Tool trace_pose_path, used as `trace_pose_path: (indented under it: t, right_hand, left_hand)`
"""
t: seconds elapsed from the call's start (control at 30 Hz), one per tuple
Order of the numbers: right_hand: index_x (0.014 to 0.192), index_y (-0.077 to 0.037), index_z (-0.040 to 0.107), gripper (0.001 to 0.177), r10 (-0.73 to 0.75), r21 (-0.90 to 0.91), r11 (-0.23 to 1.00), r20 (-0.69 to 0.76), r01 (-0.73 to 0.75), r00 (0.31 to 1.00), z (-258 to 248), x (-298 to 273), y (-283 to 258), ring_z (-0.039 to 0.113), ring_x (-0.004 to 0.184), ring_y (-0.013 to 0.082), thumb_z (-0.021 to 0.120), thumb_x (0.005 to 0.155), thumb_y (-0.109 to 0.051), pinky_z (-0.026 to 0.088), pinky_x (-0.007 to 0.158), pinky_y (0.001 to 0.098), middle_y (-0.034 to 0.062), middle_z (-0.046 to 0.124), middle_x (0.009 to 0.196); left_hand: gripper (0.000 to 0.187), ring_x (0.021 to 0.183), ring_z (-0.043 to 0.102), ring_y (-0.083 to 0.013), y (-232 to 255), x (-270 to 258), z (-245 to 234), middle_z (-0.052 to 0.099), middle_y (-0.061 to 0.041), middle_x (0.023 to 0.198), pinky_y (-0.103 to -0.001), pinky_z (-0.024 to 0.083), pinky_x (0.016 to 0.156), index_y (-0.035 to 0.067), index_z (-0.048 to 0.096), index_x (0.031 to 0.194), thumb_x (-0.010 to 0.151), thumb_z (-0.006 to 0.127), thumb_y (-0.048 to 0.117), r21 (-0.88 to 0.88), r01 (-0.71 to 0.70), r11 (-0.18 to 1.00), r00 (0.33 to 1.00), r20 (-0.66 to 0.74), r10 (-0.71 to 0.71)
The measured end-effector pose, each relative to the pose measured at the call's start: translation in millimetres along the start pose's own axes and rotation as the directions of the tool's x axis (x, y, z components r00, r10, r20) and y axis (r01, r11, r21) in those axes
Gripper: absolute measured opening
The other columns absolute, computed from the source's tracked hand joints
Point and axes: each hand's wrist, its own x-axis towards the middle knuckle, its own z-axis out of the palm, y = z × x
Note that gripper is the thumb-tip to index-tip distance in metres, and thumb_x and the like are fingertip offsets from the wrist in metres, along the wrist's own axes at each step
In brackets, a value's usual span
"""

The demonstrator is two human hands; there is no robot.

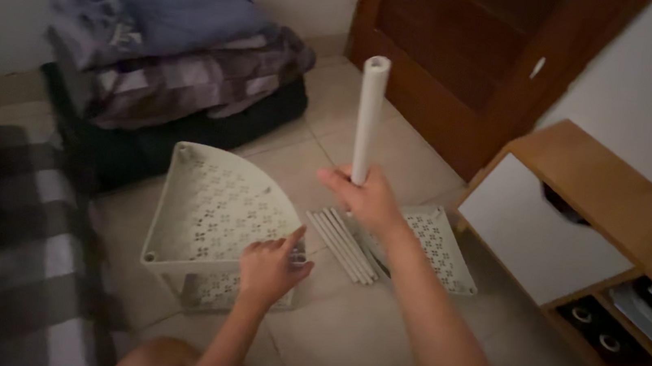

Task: The person assembles a corner shelf unit by inserting white plastic poles into triangular perforated shelves and stacking them to form a three-tiered structure. They handle the shelves and poles by hand, aligning and securing each tier in sequence.

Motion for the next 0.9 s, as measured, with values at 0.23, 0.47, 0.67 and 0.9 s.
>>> trace_pose_path:
  t: [0.23, 0.47, 0.67, 0.9]
  right_hand:
    - [0.069, -0.009, 0.059, 0.036, 0.114, 0.125, 0.987, -0.067, -0.105, 0.991, -12, 22, 74, 0.041, 0.046, 0.0059, 0.074, 0.097, -0.027, 0.031, 0.044, 0.0268, -0.0055, 0.049, 0.055]
    - [0.129, 0.001, 0.051, 0.040, -0.050, -0.194, 0.981, -0.239, 0.002, 0.970, -3, 42, 281, 0.064, 0.100, 0.0245, 0.066, 0.094, -0.013, 0.054, 0.080, 0.0376, 0.0169, 0.063, 0.111]
    - [0.145, -0.008, 0.052, 0.062, 0.041, -0.806, 0.555, -0.219, -0.204, 0.975, 23, -24, 437, 0.062, 0.111, 0.0417, 0.050, 0.086, 0.012, 0.049, 0.099, 0.0480, 0.0234, 0.062, 0.123]
    - [0.153, -0.002, 0.035, 0.068, 0.226, -0.954, 0.224, -0.147, -0.199, 0.963, 36, -62, 487, 0.052, 0.123, 0.0390, 0.051, 0.087, -0.002, 0.044, 0.100, 0.0500, 0.0200, 0.044, 0.148]
  left_hand:
    - [0.075, 0.075, 0.073, -0.0248, 4, 11, -5, 0.076, -0.008, 0.087, -0.042, 0.057, 0.074, 0.022, 0.061, 0.135, 0.068, 0.086, 0.044, -0.023, 0.002, 1.000, 1.000, 0.020, -0.002]
    - [0.075, 0.077, 0.073, -0.0249, -1, 18, 1, 0.076, -0.007, 0.091, -0.044, 0.056, 0.076, 0.021, 0.060, 0.137, 0.069, 0.085, 0.040, -0.079, 0.029, 0.996, 0.999, 0.040, -0.026]
    - [0.083, 0.079, 0.072, -0.0232, -7, 21, 16, 0.075, -0.004, 0.090, -0.045, 0.055, 0.080, 0.026, 0.064, 0.137, 0.059, 0.086, 0.039, -0.061, 0.039, 0.997, 0.999, -0.003, -0.040]
    - [0.078, 0.084, 0.073, -0.0192, -10, 26, 23, 0.077, 0.000, 0.094, -0.045, 0.055, 0.083, 0.024, 0.064, 0.133, 0.060, 0.087, 0.041, -0.082, 0.065, 0.994, 0.998, 0.011, -0.064]
